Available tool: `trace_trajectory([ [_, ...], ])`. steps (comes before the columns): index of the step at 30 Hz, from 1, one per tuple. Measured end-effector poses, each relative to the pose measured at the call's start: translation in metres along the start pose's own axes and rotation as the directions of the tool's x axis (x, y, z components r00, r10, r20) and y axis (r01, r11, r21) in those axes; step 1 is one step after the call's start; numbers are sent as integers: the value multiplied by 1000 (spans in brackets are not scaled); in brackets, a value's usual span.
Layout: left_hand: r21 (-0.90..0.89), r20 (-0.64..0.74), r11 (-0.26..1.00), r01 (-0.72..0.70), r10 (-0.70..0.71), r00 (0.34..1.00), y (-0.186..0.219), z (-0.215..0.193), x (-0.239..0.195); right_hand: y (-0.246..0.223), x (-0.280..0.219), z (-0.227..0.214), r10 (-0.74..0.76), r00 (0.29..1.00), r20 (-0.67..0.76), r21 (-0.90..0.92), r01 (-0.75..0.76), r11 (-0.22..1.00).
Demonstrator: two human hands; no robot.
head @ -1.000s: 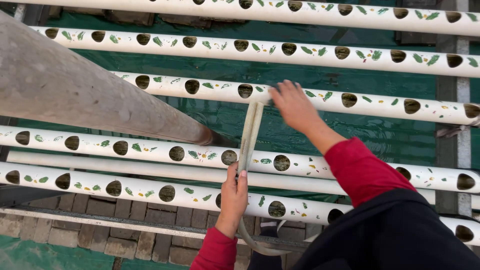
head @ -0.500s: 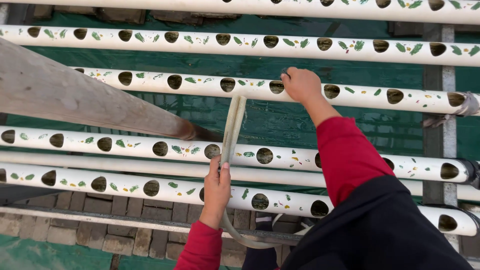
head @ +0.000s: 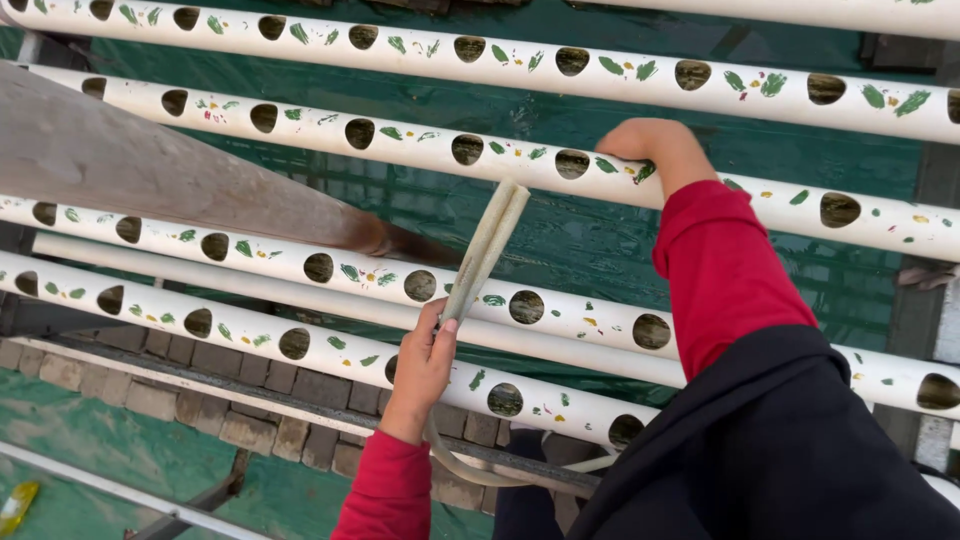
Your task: Cleaning and reassembling PVC pipes and nutrient delivery hoses in a hydroponic garden.
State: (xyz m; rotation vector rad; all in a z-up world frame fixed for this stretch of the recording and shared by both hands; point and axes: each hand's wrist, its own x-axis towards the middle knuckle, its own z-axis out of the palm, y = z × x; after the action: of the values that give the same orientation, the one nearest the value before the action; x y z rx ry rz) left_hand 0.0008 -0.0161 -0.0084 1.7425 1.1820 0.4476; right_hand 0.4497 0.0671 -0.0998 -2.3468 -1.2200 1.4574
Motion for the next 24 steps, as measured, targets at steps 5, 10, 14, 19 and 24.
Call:
trace_trajectory([
  [5,74,74,996,-39,34,997,23,38,-9,-38,-53,38,-371,815,-444,-182,324,928],
  [10,68,62,998,-18,13,998,59,86,-32,8,-95,83,-632,429,-646,-504,383,774],
  [14,7,81,999,-50,49,995,68,104,-36,16,-133,66,-885,123,-448,-874,150,463],
  [19,-6,177,997,-72,72,982,79,129,-43,12,-84,12,-362,820,-444,-213,296,931],
  [24,-7,230,998,-55,55,972,87,150,-44,131,-23,-21,-208,967,-147,-45,203,978],
])
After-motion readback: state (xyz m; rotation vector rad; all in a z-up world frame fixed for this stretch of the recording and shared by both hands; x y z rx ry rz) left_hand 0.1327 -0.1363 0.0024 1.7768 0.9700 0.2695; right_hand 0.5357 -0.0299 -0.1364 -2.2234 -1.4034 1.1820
